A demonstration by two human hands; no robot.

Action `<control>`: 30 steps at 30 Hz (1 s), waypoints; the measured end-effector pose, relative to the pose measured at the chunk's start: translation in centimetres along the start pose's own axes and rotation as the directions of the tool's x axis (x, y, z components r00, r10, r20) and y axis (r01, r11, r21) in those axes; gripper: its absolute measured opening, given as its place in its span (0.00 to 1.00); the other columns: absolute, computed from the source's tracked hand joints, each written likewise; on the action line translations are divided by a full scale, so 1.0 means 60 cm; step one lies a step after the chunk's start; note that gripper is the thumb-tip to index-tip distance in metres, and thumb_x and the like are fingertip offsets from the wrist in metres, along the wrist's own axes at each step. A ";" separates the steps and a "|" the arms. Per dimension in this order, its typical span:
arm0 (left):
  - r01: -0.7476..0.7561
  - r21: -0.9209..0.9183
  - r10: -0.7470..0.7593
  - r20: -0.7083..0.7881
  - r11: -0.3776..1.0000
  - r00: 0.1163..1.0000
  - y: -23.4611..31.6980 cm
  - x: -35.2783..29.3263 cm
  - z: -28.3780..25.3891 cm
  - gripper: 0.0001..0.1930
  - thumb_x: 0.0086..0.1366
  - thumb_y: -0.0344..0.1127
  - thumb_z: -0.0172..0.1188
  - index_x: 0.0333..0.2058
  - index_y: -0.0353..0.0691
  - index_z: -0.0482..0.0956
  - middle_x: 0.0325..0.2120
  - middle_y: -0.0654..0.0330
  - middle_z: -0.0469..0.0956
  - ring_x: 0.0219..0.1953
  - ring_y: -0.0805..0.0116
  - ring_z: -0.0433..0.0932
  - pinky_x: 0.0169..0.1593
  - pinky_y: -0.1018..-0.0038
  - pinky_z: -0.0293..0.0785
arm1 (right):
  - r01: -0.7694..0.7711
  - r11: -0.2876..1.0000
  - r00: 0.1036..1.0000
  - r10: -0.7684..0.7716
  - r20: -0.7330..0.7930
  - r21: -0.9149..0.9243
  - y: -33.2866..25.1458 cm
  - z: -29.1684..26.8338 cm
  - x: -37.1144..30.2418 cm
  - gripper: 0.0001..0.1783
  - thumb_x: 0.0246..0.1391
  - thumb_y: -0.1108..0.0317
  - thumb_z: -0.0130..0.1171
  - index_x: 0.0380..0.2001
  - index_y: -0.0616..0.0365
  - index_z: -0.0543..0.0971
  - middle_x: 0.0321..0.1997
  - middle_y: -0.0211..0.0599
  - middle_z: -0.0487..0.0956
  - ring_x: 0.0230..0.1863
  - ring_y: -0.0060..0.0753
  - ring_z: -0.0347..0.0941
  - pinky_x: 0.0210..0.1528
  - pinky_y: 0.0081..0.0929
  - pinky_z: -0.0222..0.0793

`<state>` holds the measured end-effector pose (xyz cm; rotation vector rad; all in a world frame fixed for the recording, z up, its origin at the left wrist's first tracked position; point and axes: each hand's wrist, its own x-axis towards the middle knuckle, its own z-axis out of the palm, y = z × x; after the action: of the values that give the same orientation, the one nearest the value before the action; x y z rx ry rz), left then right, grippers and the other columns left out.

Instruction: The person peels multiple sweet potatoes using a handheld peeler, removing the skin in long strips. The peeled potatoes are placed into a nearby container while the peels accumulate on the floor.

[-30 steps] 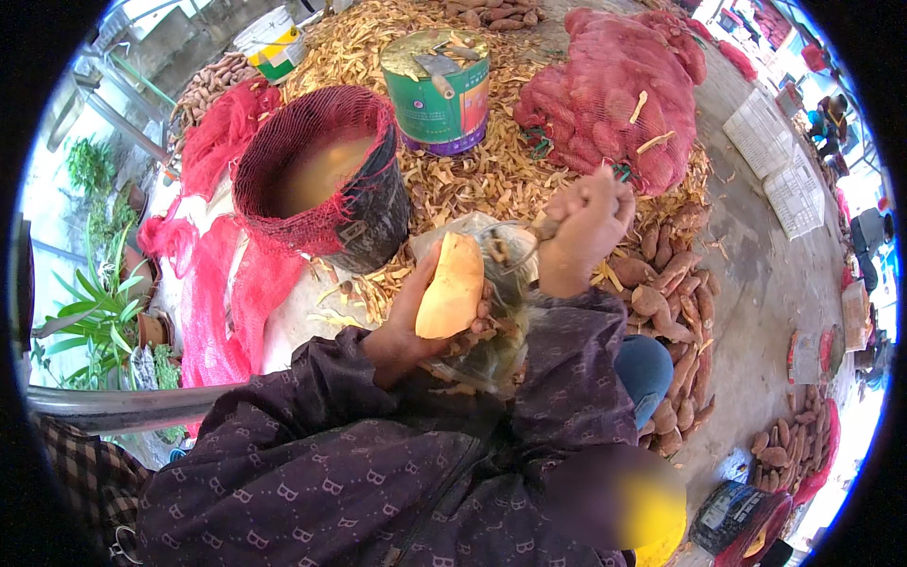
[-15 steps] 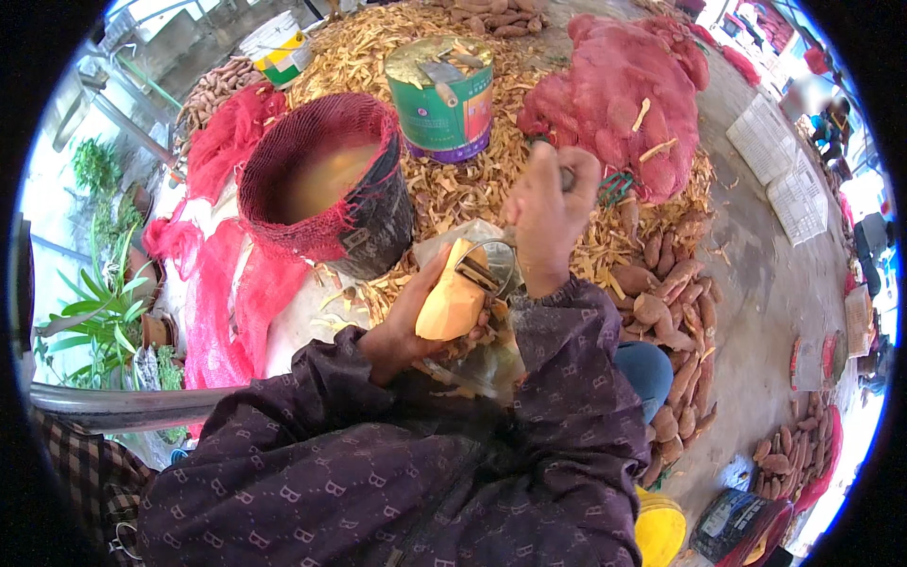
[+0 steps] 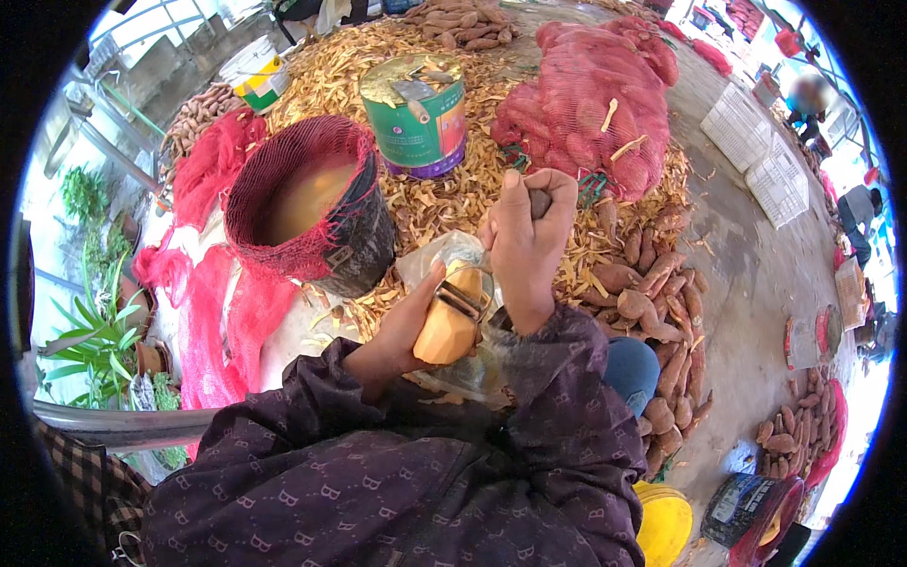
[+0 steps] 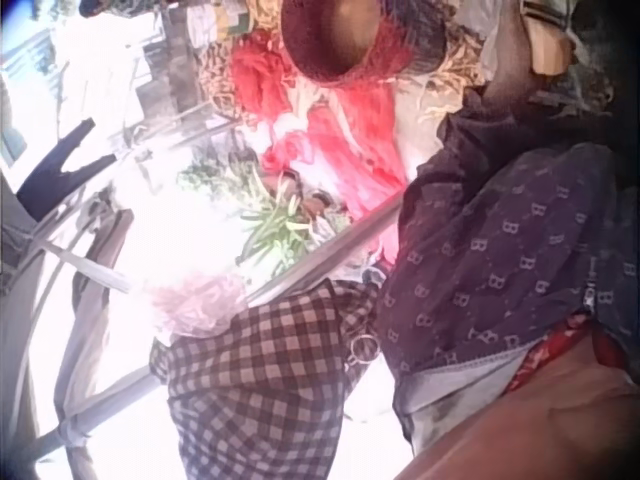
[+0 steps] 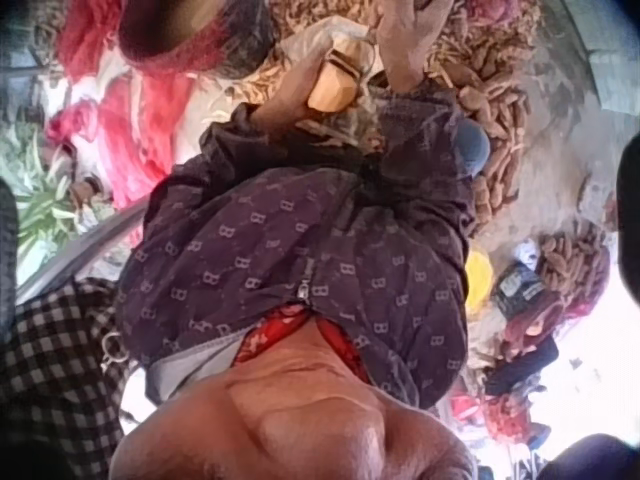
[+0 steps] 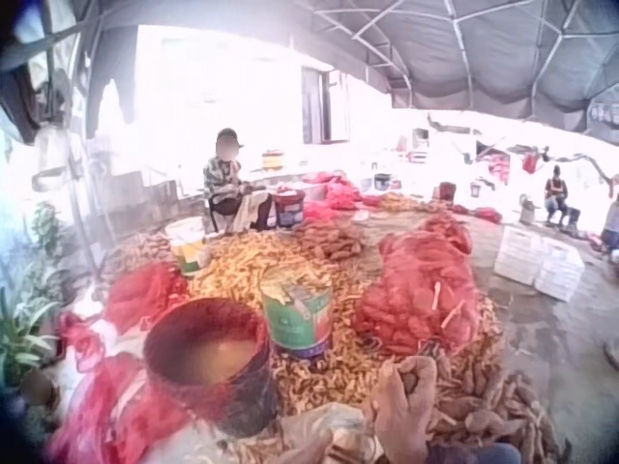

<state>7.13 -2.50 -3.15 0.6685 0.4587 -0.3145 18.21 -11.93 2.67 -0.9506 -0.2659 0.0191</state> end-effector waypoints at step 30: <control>-0.469 0.748 0.472 0.236 0.470 0.849 -0.021 -0.027 0.039 0.22 0.49 0.26 0.68 0.42 0.39 0.69 0.33 0.65 0.74 0.36 0.79 0.73 0.41 0.79 0.72 | 0.108 0.985 0.976 -0.079 -0.201 0.135 -0.120 -0.030 -0.032 0.07 0.61 0.68 0.52 0.33 0.51 0.64 0.21 0.25 0.65 0.14 0.15 0.57 0.12 0.16 0.55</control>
<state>5.94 -4.77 -1.37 1.6493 0.0832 0.0501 16.06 -17.84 7.06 -0.7877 -0.1261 -0.1393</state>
